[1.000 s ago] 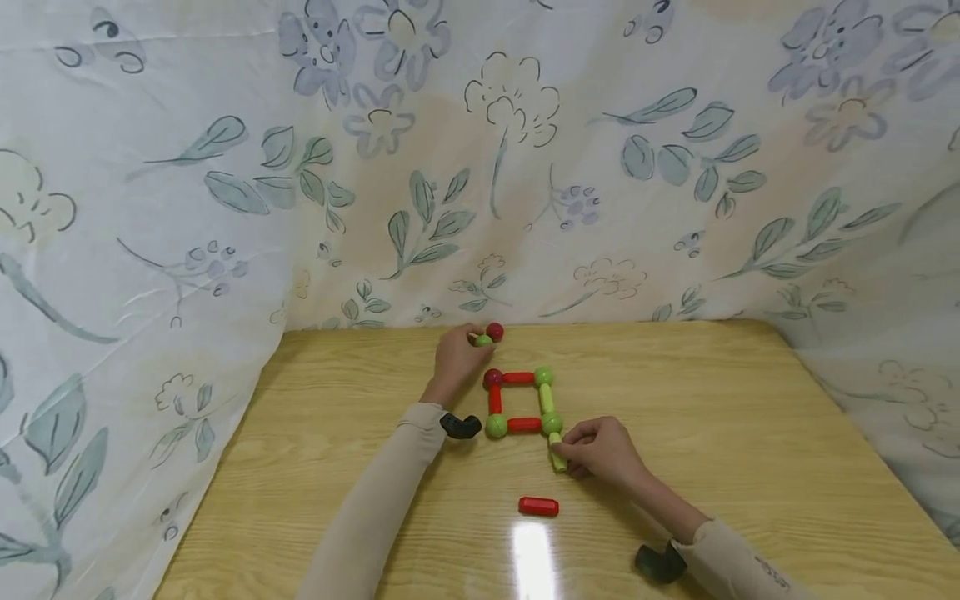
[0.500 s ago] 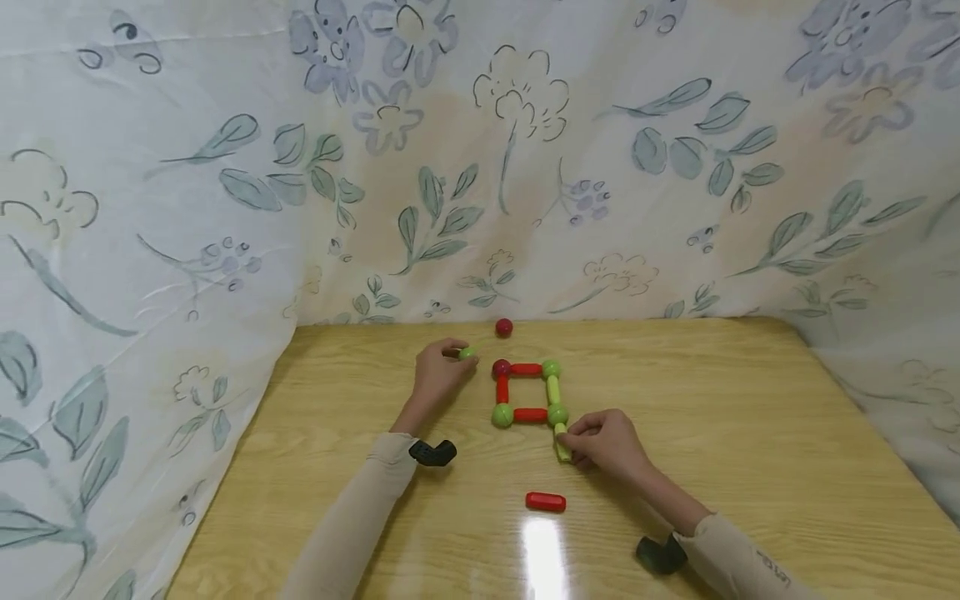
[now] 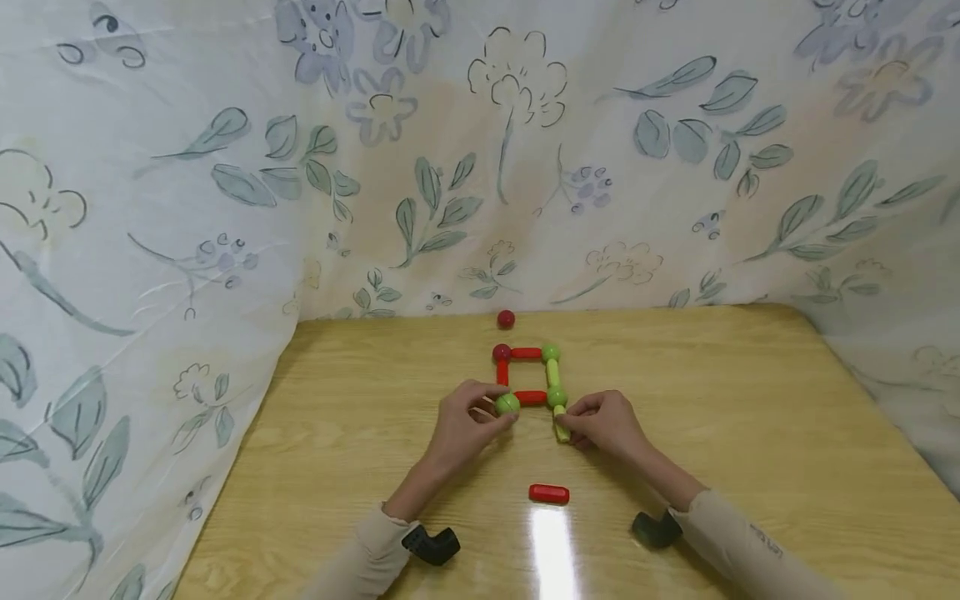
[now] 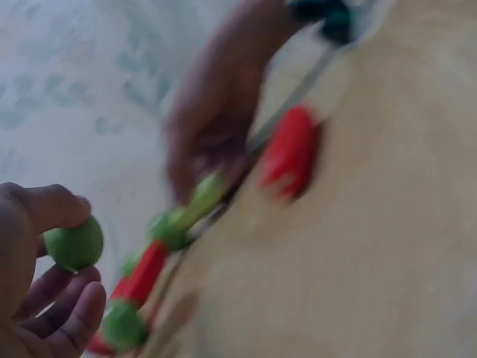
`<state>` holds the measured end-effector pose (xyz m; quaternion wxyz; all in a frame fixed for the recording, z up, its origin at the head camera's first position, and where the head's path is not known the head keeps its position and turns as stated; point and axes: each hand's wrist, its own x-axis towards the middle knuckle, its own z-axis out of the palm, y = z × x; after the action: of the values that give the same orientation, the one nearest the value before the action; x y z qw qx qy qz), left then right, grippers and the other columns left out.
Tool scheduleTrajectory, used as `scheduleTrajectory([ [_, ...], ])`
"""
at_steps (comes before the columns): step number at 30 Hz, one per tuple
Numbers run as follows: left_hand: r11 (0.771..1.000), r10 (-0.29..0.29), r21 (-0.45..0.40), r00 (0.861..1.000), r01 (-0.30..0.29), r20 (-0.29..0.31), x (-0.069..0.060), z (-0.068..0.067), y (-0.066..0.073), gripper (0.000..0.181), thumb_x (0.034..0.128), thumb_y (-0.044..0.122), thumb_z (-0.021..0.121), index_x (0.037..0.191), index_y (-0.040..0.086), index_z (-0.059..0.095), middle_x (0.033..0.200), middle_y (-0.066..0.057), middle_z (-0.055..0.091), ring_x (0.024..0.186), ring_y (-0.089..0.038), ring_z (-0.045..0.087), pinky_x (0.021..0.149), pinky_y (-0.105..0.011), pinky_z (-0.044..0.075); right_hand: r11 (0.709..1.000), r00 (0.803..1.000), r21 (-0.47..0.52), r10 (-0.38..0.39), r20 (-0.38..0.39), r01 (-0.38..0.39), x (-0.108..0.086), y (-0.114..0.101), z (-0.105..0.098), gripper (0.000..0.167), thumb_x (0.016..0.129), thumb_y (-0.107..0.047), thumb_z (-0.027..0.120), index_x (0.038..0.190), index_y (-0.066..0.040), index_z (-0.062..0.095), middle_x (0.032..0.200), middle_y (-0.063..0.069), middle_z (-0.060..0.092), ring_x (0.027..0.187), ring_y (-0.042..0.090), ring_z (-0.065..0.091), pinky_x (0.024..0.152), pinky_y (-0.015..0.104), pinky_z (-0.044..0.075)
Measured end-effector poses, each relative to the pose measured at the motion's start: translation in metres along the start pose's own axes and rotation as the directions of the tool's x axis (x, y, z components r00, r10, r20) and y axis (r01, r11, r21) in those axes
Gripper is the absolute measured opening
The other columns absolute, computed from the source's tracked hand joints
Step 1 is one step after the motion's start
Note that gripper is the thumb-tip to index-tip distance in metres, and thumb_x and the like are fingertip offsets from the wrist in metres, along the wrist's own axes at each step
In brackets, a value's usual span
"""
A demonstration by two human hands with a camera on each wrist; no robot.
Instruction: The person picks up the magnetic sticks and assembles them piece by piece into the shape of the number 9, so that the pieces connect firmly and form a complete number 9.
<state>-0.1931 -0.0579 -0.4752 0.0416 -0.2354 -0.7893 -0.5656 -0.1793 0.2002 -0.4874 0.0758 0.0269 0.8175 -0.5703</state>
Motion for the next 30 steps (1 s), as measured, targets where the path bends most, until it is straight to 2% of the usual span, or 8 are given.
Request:
scheduleTrajectory([
  [2, 1.000, 0.013, -0.017, 0.997, -0.012, 0.071, -0.008, 0.013, 0.006, 0.036, 0.0848, 0.015, 0.082, 0.117, 0.005, 0.069, 0.106, -0.003, 0.065, 0.087, -0.018, 0.067, 0.072, -0.030, 0.058, 1.000, 1.000, -0.001, -0.007, -0.007, 0.007, 0.003, -0.002, -0.002, 0.018, 0.085, -0.013, 0.080, 0.085, 0.003, 0.074, 0.069, 0.012, 0.071, 0.061, 0.025, 0.070, 0.057, 0.035, 0.058],
  [5, 1.000, 0.008, -0.012, 0.990, -0.006, 0.144, -0.013, 0.030, 0.008, 0.032, 0.0842, 0.012, 0.082, 0.111, 0.007, 0.067, 0.104, 0.000, 0.065, 0.084, -0.013, 0.067, 0.070, -0.026, 0.057, 1.000, 1.000, 0.011, -0.004, -0.012, 0.004, 0.007, -0.003, -0.003, 0.017, 0.085, -0.012, 0.080, 0.085, 0.004, 0.074, 0.069, 0.013, 0.071, 0.061, 0.025, 0.070, 0.057, 0.036, 0.059],
  [11, 0.999, 0.004, 0.037, 0.975, -0.012, 0.220, -0.015, 0.053, 0.006, 0.028, 0.0828, 0.009, 0.082, 0.105, 0.010, 0.065, 0.096, 0.002, 0.065, 0.079, -0.005, 0.067, 0.067, -0.021, 0.055, 0.999, 1.000, 0.028, 0.025, 0.008, -0.025, 0.009, -0.004, -0.002, 0.017, 0.086, -0.011, 0.079, 0.088, 0.005, 0.074, 0.071, 0.013, 0.071, 0.063, 0.024, 0.071, 0.058, 0.036, 0.059],
  [15, 0.994, 0.033, 0.097, 0.973, -0.056, 0.227, -0.015, 0.063, 0.004, 0.027, 0.0817, 0.008, 0.082, 0.103, 0.007, 0.066, 0.096, 0.001, 0.063, 0.080, -0.004, 0.067, 0.067, -0.018, 0.054, 0.999, 0.999, 0.037, 0.035, 0.018, -0.035, 0.009, -0.003, -0.001, 0.017, 0.086, -0.012, 0.079, 0.088, 0.005, 0.074, 0.074, 0.013, 0.072, 0.065, 0.025, 0.071, 0.059, 0.036, 0.059],
  [20, 0.982, 0.058, 0.165, 0.977, -0.093, 0.206, -0.014, 0.070, 0.007, 0.027, 0.0811, 0.009, 0.083, 0.100, 0.007, 0.064, 0.096, 0.001, 0.061, 0.081, -0.002, 0.065, 0.068, -0.016, 0.053, 0.998, 0.999, 0.042, 0.042, 0.024, -0.043, 0.009, -0.005, -0.001, 0.018, 0.086, -0.012, 0.079, 0.089, 0.005, 0.074, 0.076, 0.013, 0.073, 0.066, 0.024, 0.071, 0.060, 0.036, 0.059],
  [30, 0.985, -0.003, 0.168, 0.981, -0.030, 0.193, -0.014, 0.071, 0.010, 0.028, 0.0804, 0.012, 0.084, 0.099, 0.008, 0.063, 0.095, 0.002, 0.061, 0.079, -0.002, 0.065, 0.065, -0.014, 0.052, 0.999, 1.000, 0.049, 0.014, 0.023, -0.016, 0.003, -0.006, 0.000, 0.018, 0.089, -0.011, 0.077, 0.092, 0.006, 0.073, 0.077, 0.013, 0.073, 0.068, 0.022, 0.071, 0.061, 0.034, 0.059],
])
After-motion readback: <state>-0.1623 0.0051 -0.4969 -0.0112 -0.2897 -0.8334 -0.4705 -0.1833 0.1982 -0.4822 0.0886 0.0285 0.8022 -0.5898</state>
